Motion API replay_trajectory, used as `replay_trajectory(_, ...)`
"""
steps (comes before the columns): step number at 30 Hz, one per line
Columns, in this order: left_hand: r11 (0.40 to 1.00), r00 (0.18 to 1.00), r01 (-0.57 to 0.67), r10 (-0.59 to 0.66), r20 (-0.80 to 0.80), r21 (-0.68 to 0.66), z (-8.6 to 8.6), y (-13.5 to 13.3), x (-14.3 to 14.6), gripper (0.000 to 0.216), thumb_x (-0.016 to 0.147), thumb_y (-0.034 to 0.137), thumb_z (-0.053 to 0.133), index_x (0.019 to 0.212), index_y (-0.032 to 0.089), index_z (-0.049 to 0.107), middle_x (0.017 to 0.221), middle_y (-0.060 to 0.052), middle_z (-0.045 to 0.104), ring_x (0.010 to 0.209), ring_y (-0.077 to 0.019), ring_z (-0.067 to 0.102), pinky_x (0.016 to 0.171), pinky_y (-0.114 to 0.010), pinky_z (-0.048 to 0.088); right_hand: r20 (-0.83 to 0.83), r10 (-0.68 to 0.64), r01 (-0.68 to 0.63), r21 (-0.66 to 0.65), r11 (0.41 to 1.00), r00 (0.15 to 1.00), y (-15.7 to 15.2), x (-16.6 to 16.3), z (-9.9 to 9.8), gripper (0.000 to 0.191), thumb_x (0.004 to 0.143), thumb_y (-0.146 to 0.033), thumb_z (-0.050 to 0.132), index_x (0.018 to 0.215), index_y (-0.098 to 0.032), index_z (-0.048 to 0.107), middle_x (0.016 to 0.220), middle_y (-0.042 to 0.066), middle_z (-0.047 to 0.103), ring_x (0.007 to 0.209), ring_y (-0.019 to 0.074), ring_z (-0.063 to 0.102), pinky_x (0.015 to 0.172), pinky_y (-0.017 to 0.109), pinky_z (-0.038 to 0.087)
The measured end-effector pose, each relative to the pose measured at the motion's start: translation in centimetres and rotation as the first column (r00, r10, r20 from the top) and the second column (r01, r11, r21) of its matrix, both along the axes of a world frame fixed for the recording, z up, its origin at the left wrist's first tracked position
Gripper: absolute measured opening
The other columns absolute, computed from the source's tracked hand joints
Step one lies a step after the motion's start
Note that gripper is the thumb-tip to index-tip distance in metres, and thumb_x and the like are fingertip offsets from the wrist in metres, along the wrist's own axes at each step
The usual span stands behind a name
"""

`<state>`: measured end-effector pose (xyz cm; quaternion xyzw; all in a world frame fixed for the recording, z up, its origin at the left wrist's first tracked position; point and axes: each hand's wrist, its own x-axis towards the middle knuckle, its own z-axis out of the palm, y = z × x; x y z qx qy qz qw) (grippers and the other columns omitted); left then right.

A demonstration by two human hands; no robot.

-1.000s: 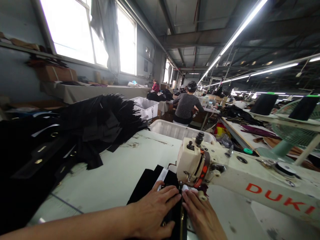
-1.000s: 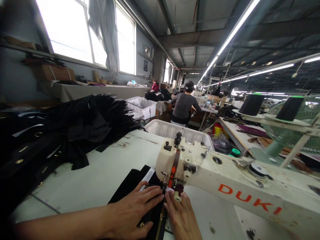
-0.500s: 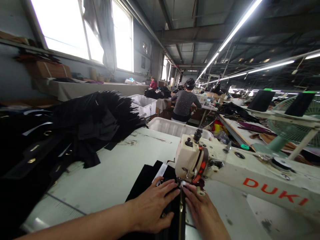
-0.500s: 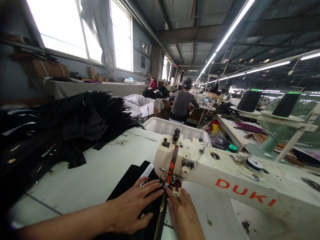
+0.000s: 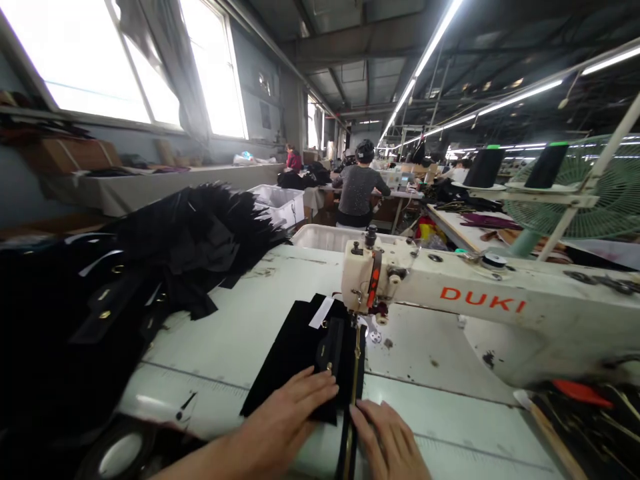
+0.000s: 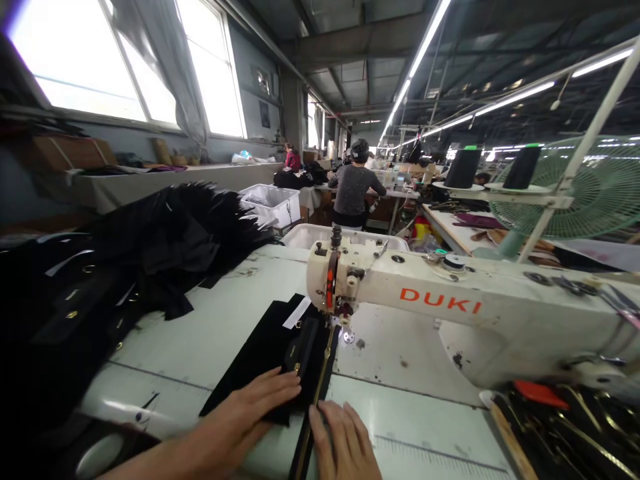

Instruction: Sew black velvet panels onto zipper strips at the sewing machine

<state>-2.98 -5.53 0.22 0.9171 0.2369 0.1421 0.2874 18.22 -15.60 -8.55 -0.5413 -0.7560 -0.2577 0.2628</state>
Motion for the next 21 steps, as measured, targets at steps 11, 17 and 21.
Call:
replay_trajectory(11,0.908,0.918,-0.26,0.338,0.209,-0.328,6.3,2.1,1.3,0.045,0.099,0.047,0.038,0.073,0.016,0.056,0.07,0.002,0.052,0.066,-0.0149,0.046,0.065,-0.024,0.041,-0.802,-0.312,0.028,-0.347,0.937,0.51,2.6,7.2,9.1,0.054,0.088,-0.066,0.052,0.072,-0.019,0.074,0.074,0.008,0.073,0.076,0.0253,0.07,0.067,0.029,0.056)
replay_trajectory(17,0.952,0.946,-0.19,0.242,0.213,-0.239,6.1,1.1,1.3,0.034,0.101,0.036,0.041,0.104,0.017,0.07,0.099,-0.002,0.071,0.092,-0.0208,0.064,0.086,-0.028,0.048,-0.74,-0.05,-0.184,-0.231,0.956,0.671,3.5,6.4,10.6,0.041,0.093,-0.054,0.053,0.084,-0.021,0.074,0.091,0.007,0.071,0.087,0.023,0.068,0.076,0.028,0.054)
replay_trajectory(21,0.978,0.976,-0.163,0.179,0.124,-0.13,4.9,0.3,0.6,0.038,0.098,0.025,0.044,0.133,0.021,0.059,0.134,-0.004,0.062,0.124,-0.0218,0.057,0.109,-0.034,0.041,-0.31,0.191,-0.225,-0.075,0.972,0.931,1.6,1.4,5.8,0.037,0.102,-0.02,0.032,0.107,-0.023,0.068,0.092,0.005,0.067,0.084,0.0168,0.064,0.073,0.024,0.052)
